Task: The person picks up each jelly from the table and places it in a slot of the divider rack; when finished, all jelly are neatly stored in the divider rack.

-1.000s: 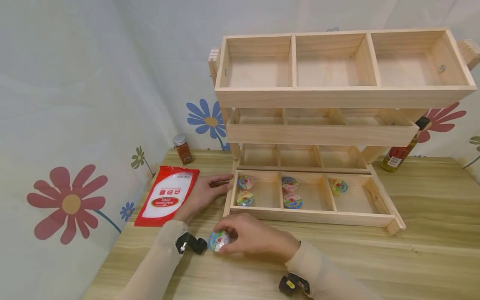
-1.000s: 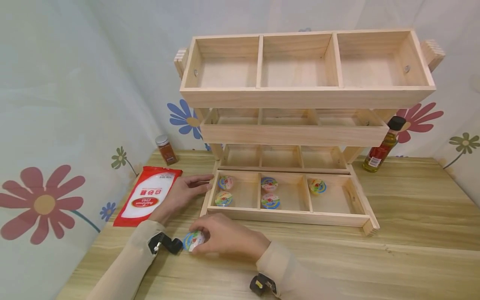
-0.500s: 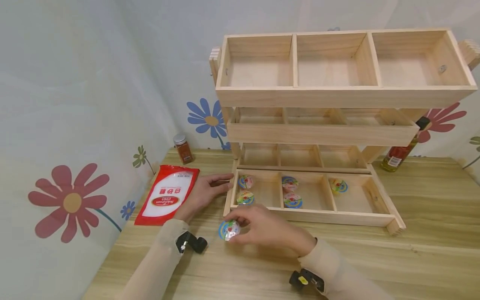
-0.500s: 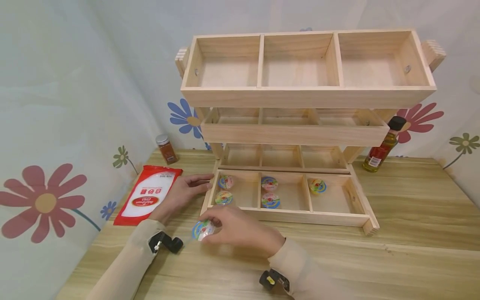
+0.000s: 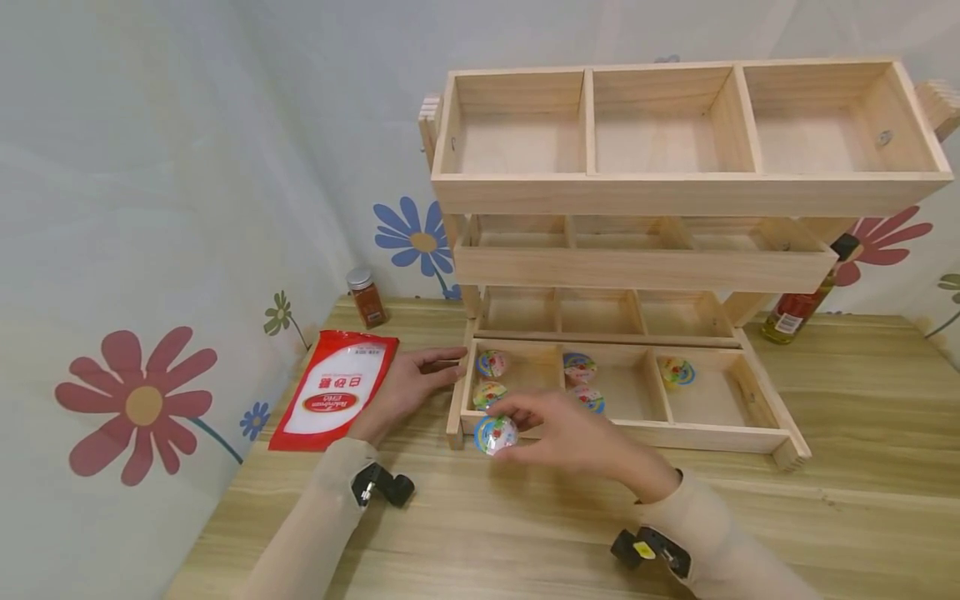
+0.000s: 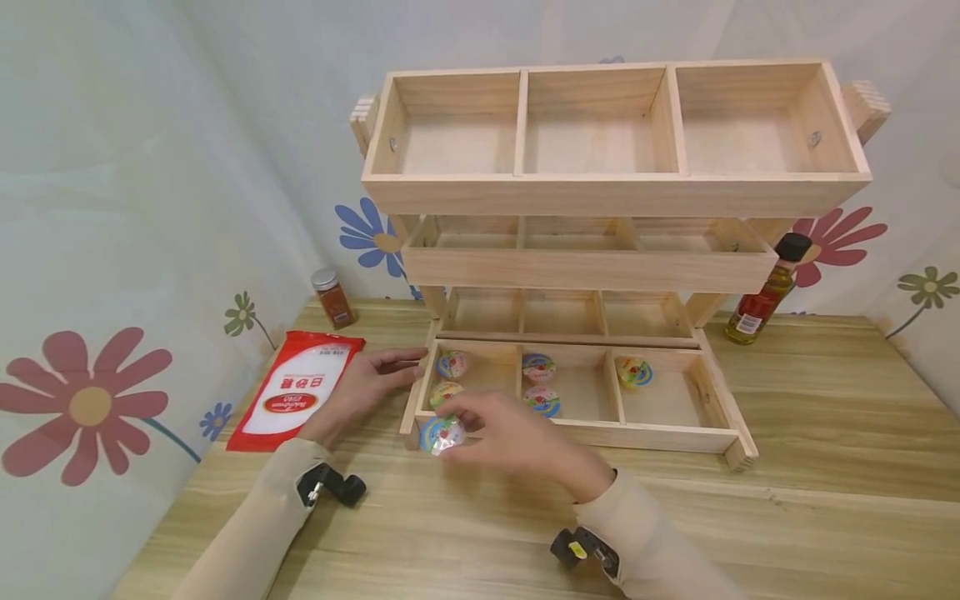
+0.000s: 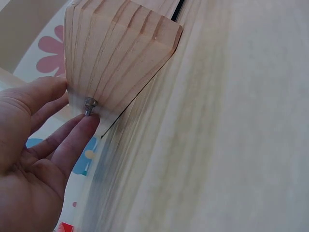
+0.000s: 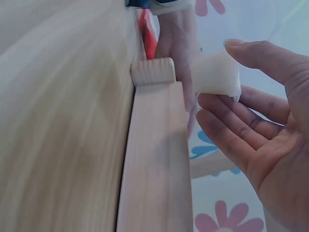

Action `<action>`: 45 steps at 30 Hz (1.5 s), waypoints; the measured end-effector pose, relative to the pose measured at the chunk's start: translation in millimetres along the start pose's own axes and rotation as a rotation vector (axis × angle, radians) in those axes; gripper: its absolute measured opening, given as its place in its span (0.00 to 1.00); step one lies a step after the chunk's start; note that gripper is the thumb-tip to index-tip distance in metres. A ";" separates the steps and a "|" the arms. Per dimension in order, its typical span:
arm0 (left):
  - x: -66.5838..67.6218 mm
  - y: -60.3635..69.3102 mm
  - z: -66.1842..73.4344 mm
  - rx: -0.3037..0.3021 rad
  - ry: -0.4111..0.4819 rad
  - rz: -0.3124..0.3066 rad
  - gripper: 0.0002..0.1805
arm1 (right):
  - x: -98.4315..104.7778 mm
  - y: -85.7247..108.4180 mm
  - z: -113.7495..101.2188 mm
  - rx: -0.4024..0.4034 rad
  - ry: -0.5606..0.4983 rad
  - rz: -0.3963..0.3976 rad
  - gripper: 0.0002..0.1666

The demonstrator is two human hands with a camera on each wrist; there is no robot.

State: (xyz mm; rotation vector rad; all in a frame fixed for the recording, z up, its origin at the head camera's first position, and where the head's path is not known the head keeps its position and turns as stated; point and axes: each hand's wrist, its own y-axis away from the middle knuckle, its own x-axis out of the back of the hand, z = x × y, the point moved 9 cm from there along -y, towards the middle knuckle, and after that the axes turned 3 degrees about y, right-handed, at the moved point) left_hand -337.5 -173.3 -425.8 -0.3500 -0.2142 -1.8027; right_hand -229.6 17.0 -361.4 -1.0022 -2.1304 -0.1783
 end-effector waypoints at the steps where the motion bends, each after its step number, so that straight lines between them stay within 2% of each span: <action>1: -0.2 -0.2 0.0 0.000 -0.001 -0.001 0.23 | 3.1 1.6 0.6 -0.003 -0.001 0.004 0.25; 10: 2.8 -0.1 -4.2 -0.025 0.009 0.004 0.24 | 26.3 15.6 5.4 -0.001 -0.031 0.056 0.26; 16: 3.8 0.2 -6.2 -0.028 -0.003 0.000 0.24 | 44.7 28.0 13.2 0.010 0.030 0.119 0.26; 21: 4.9 -0.4 -8.9 -0.013 -0.016 0.005 0.25 | 60.5 37.6 20.0 0.003 0.035 0.156 0.26; 26: 5.4 -0.6 -10.2 -0.005 -0.016 0.007 0.24 | 73.8 48.8 33.6 -0.063 0.021 0.160 0.27; 31: 5.0 -1.5 -9.6 -0.006 -0.011 0.008 0.25 | 91.0 63.2 44.5 -0.138 0.061 0.194 0.28; 37: 3.3 -1.8 -7.1 -0.006 -0.008 0.009 0.24 | 111.5 81.9 54.6 -0.172 0.100 0.240 0.28; 45: 3.2 0.0 -4.0 -0.015 -0.018 0.005 0.24 | 133.6 105.3 77.6 -0.240 0.083 0.302 0.27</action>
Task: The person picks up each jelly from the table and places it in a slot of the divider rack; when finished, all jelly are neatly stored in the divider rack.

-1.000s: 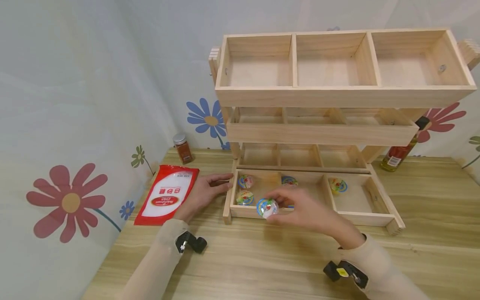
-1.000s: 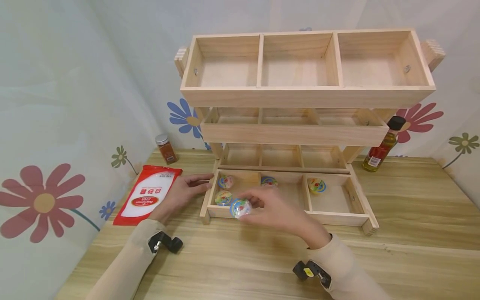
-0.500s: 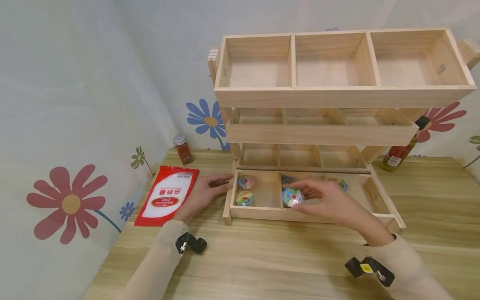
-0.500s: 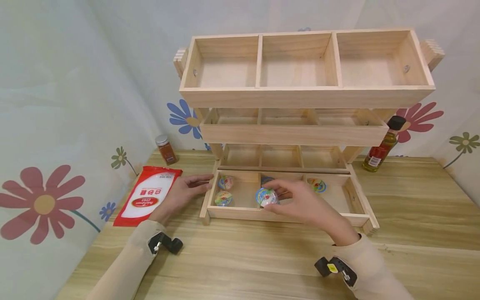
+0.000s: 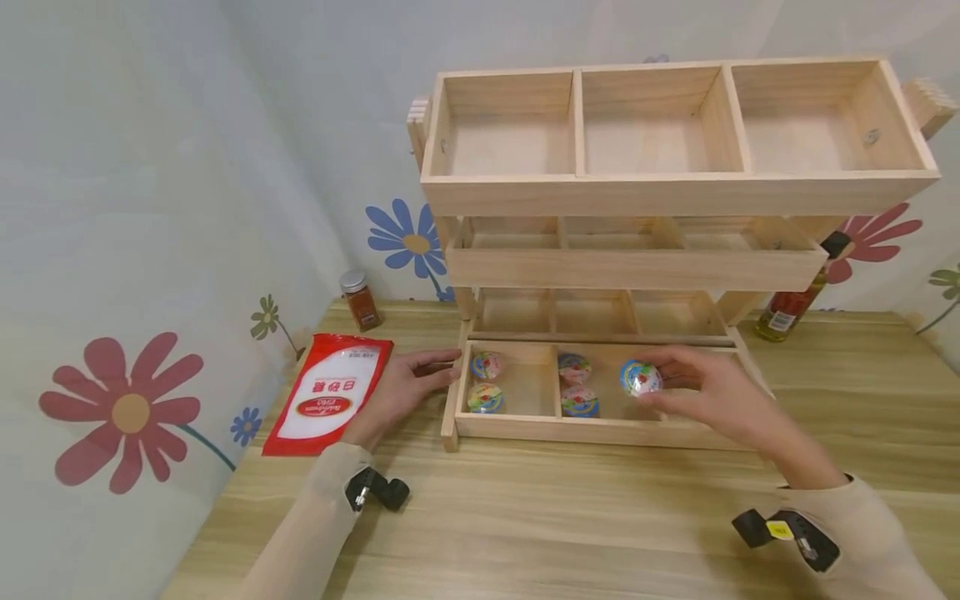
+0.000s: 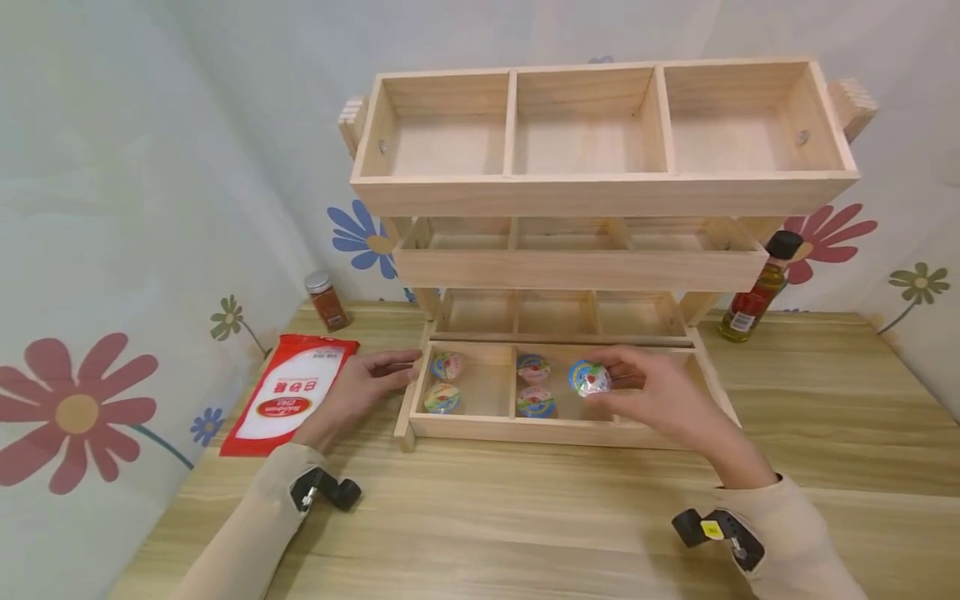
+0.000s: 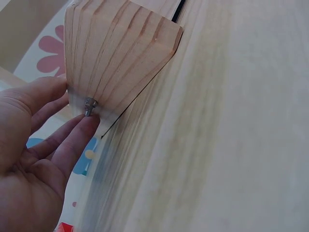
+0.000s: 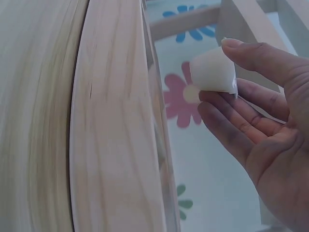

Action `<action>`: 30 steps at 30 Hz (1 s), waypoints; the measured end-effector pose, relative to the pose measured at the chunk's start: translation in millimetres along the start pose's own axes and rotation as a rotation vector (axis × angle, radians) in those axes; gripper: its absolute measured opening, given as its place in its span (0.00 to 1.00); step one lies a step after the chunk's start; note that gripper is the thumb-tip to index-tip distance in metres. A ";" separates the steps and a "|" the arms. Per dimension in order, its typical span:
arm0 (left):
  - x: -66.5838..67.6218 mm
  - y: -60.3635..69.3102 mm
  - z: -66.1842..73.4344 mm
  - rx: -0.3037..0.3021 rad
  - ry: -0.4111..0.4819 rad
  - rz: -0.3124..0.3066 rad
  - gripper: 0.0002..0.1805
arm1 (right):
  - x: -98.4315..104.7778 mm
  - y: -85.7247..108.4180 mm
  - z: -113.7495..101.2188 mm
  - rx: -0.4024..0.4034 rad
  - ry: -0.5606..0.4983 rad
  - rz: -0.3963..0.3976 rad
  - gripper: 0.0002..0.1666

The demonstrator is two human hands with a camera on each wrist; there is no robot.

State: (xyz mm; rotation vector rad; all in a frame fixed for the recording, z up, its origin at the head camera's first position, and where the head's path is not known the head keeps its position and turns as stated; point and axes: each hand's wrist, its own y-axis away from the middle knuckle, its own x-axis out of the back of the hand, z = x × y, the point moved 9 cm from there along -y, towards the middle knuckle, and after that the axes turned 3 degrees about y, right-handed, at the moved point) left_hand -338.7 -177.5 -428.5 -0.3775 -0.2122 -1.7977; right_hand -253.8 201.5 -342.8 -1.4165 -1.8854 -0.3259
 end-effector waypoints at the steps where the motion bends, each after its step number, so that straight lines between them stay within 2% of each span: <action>1: -0.2 0.3 0.2 -0.003 0.001 -0.001 0.24 | 2.4 1.1 3.2 -0.005 0.010 0.003 0.27; 16: -2.2 -1.8 -3.4 -0.029 0.013 -0.004 0.24 | 26.7 12.8 48.3 -0.117 0.091 -0.024 0.30; 23: -1.8 -2.0 -3.9 -0.027 0.011 -0.004 0.24 | 25.5 15.3 61.5 -0.123 0.044 -0.060 0.28; 30: -1.2 -0.6 -1.2 -0.025 0.006 -0.004 0.23 | 21.3 16.0 74.8 -0.173 0.061 -0.106 0.30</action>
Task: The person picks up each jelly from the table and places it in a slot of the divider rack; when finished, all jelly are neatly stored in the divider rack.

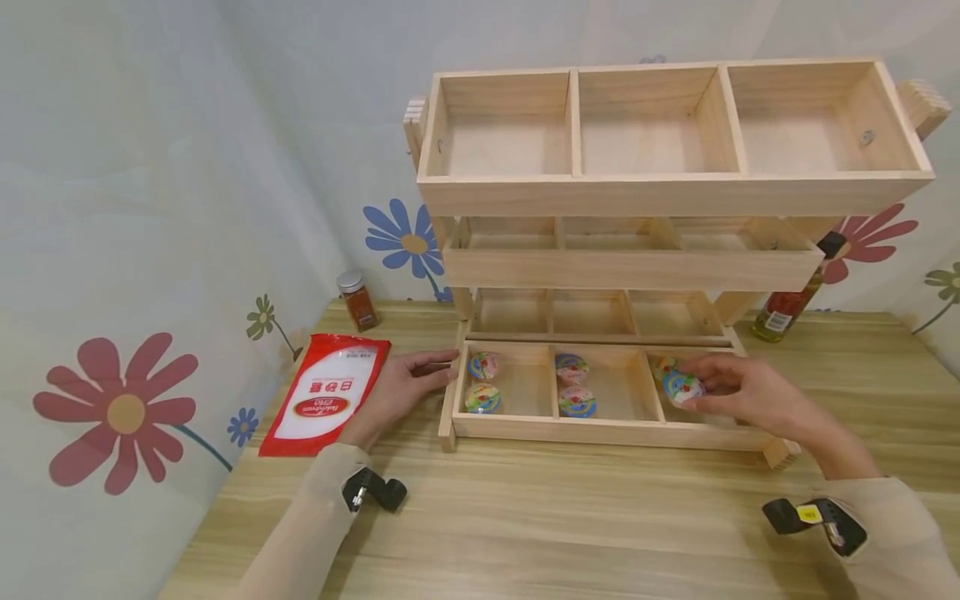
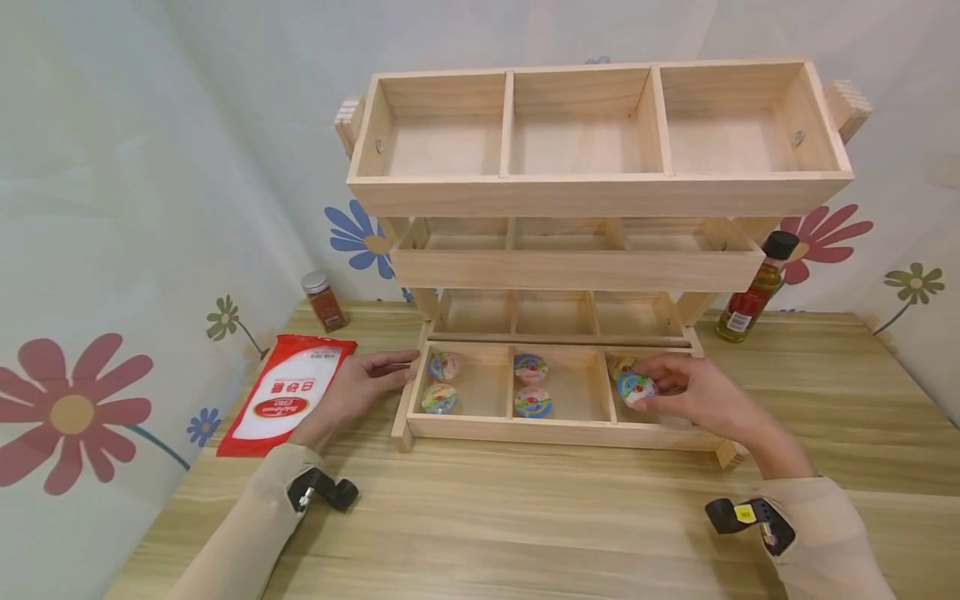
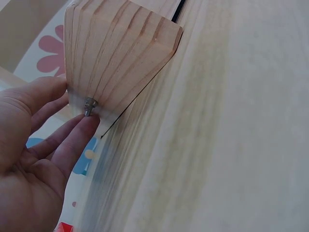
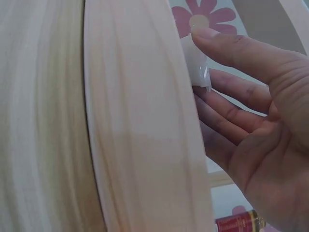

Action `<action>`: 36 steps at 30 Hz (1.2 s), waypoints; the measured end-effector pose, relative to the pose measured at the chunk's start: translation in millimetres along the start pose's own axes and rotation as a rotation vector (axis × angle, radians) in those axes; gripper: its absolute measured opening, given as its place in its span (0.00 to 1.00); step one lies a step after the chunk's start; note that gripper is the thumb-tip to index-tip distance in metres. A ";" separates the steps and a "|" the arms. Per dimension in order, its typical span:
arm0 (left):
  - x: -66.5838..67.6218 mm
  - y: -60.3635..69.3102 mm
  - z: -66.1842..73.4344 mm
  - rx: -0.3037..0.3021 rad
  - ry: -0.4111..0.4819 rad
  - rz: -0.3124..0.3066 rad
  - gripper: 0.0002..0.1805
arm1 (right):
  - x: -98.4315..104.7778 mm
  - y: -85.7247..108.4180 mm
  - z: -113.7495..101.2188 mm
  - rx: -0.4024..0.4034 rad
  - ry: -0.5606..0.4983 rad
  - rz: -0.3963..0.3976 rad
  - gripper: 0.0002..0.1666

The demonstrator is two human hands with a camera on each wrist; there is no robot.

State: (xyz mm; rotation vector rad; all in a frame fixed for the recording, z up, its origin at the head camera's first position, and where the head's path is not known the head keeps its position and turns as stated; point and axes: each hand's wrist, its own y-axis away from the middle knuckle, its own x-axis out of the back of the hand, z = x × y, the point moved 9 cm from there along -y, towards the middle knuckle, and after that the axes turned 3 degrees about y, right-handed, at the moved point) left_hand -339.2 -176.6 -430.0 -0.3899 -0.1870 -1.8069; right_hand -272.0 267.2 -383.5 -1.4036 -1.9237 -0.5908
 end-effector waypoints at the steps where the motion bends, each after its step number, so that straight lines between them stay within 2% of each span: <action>1: 0.2 0.3 0.4 -0.002 0.000 0.001 0.24 | -1.0 -0.1 1.8 -0.009 0.002 -0.008 0.30; 13: -1.9 -0.1 -1.7 0.022 0.010 0.007 0.24 | -9.4 0.0 12.4 -0.008 -0.006 -0.035 0.30; 20: -4.7 7.2 16.8 0.035 0.006 0.002 0.23 | -10.2 -1.7 15.4 -0.003 -0.005 -0.031 0.31; 23: -4.3 6.2 14.2 0.030 0.002 0.002 0.23 | -10.1 -1.8 16.2 -0.005 -0.009 -0.030 0.32; 26: -2.9 1.8 3.6 0.027 0.008 0.005 0.23 | -9.4 -1.6 16.5 0.002 -0.013 -0.024 0.31; 29: -1.5 -0.1 -0.4 0.022 0.006 0.004 0.24 | -9.2 -1.6 16.8 0.004 -0.016 -0.022 0.31; 36: 0.7 -0.2 -2.8 0.009 -0.024 0.003 0.24 | -9.5 -2.0 16.0 0.006 -0.025 -0.023 0.31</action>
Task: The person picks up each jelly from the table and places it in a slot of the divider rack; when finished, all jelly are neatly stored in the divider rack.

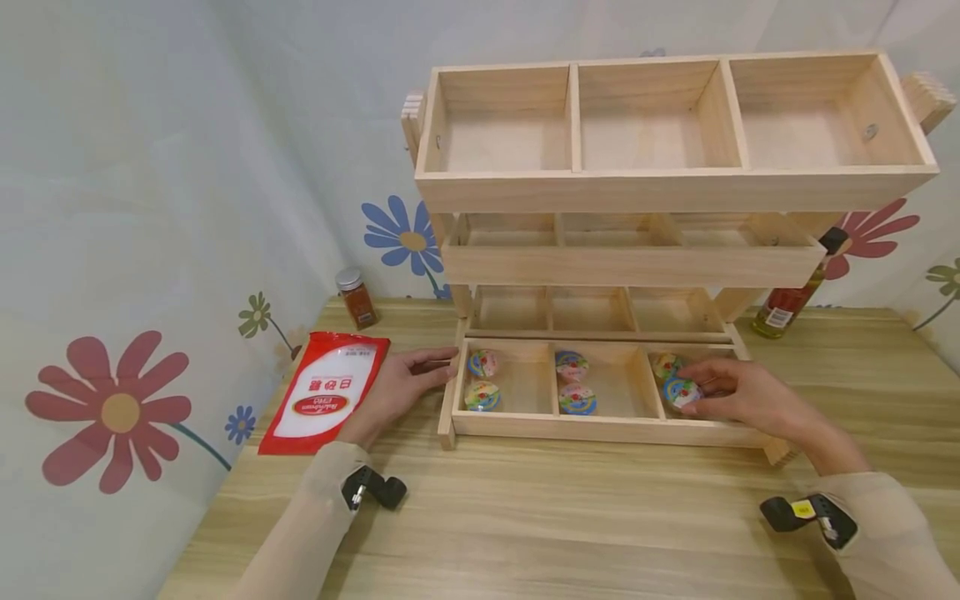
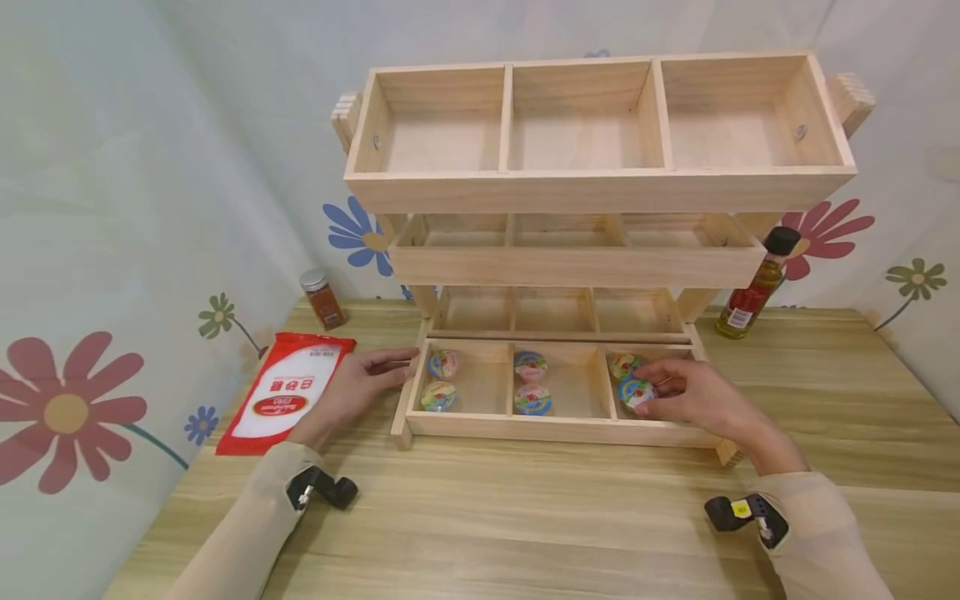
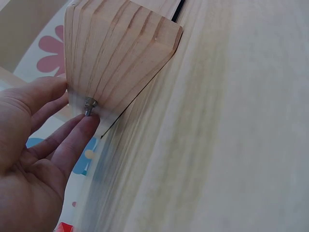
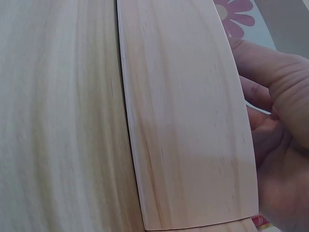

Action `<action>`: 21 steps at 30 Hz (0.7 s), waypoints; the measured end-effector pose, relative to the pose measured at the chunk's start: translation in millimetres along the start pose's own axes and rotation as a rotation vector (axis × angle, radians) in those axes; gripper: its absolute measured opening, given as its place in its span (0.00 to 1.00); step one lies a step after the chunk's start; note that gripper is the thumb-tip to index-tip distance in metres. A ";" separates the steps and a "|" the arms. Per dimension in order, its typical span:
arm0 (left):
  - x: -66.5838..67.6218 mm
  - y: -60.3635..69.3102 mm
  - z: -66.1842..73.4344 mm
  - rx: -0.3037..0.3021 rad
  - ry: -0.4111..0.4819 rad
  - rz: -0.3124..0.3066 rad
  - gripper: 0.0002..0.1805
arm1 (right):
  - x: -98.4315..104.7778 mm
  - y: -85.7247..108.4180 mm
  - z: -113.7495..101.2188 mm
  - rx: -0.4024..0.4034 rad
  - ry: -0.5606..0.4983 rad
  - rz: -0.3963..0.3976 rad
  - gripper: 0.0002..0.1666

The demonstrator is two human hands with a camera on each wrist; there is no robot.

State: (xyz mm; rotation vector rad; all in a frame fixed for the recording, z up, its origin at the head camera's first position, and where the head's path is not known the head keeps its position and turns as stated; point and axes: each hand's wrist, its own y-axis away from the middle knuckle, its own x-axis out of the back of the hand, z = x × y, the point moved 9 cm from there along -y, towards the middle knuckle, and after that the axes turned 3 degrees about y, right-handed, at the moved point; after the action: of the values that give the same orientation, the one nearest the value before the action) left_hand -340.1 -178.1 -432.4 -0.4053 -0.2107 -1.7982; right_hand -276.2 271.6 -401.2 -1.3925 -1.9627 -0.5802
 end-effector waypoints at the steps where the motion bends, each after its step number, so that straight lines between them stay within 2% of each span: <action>1: 0.1 -0.2 -0.4 0.001 -0.002 0.000 0.24 | -0.1 -0.1 0.3 -0.001 -0.004 0.000 0.30; 11: -0.6 -0.8 0.1 -0.005 0.022 -0.006 0.23 | -1.6 -0.7 2.1 0.006 -0.020 -0.006 0.28; 21: -2.3 -0.3 0.9 0.018 0.023 -0.002 0.24 | -4.6 -2.0 1.2 0.011 -0.014 -0.022 0.26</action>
State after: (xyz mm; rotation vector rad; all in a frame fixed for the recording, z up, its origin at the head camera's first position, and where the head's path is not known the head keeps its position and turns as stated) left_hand -339.7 -175.7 -432.4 -0.3714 -0.2116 -1.8010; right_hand -277.3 268.7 -405.3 -1.3735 -1.9912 -0.5700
